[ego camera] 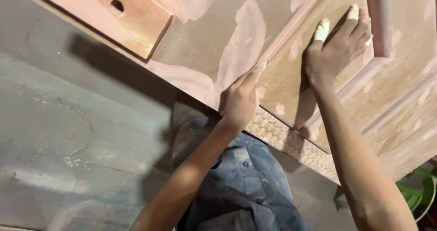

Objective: The person sands the surface of a large wooden door using a sanding block. They move the block back and forth across the flat panels and along the raised edges, applying even pressure to smooth the wood.

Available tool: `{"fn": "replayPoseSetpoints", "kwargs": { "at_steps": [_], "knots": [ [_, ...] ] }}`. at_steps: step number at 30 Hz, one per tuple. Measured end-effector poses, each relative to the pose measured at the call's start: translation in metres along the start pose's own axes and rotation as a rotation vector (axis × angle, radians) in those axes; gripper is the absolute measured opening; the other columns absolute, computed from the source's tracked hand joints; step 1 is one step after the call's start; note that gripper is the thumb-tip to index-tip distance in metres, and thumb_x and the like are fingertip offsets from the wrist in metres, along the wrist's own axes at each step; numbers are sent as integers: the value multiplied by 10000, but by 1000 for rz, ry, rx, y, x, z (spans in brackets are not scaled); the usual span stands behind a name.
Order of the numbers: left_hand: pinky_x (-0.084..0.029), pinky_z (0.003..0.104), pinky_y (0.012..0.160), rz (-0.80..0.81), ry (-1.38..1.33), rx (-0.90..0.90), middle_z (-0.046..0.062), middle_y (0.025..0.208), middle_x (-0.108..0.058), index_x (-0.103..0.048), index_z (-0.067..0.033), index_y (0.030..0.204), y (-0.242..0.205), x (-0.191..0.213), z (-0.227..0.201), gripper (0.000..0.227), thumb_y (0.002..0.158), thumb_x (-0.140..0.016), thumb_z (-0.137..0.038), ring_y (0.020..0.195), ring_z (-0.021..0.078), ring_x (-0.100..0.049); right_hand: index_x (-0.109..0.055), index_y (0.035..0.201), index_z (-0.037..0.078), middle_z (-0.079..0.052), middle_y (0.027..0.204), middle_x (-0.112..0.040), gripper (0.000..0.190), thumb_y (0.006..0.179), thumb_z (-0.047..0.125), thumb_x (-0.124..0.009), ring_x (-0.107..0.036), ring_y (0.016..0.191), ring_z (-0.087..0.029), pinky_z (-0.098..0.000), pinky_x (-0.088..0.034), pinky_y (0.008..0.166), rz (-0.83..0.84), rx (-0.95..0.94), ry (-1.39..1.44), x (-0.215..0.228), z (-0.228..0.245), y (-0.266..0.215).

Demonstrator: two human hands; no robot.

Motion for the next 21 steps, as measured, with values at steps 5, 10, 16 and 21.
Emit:
{"fn": "replayPoseSetpoints", "kwargs": {
  "at_steps": [5, 10, 16, 21],
  "knots": [
    [-554, 421, 1007, 40, 43, 14, 228, 1317, -668, -571, -60, 1424, 72, -59, 6, 477, 962, -502, 41, 1217, 364, -670, -449, 1545, 3, -216, 1602, -404, 548, 1140, 332, -615, -354, 1474, -438, -606, -246, 1220, -5, -26, -19, 0, 1, 5],
    [-548, 449, 983, 167, 133, 202, 188, 1227, -722, -629, -50, 1305, 183, -151, 30, 283, 1062, -496, -110, 1178, 374, -672, -519, 1509, 39, -176, 1586, -457, 451, 1088, 185, -585, -388, 1475, -398, -575, -263, 1221, -27, -121, 98, 5, -9, 6],
    [-526, 447, 1126, 119, -60, -90, 220, 1488, -553, -461, -95, 1530, 104, -76, -19, 572, 980, -410, 51, 1396, 390, -561, -545, 1487, 27, -170, 1572, -469, 421, 1070, 86, -565, -391, 1485, -377, -540, -266, 1241, -52, -163, 174, 11, -3, 7],
    [-542, 489, 983, 223, 132, 49, 197, 1332, -663, -491, -154, 1503, 185, -140, -9, 540, 987, -483, 7, 1182, 417, -657, -566, 1421, 15, -168, 1558, -483, 505, 916, 25, -557, -384, 1487, -376, -540, -234, 1240, -42, -187, 168, 13, -4, 12]
  ]
}}
Point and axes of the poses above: each hand's wrist, its own y-axis towards the middle knuckle, its own x-axis out of the back of the hand, z = x × y, the point moved 9 cm from there along y, towards the middle knuckle
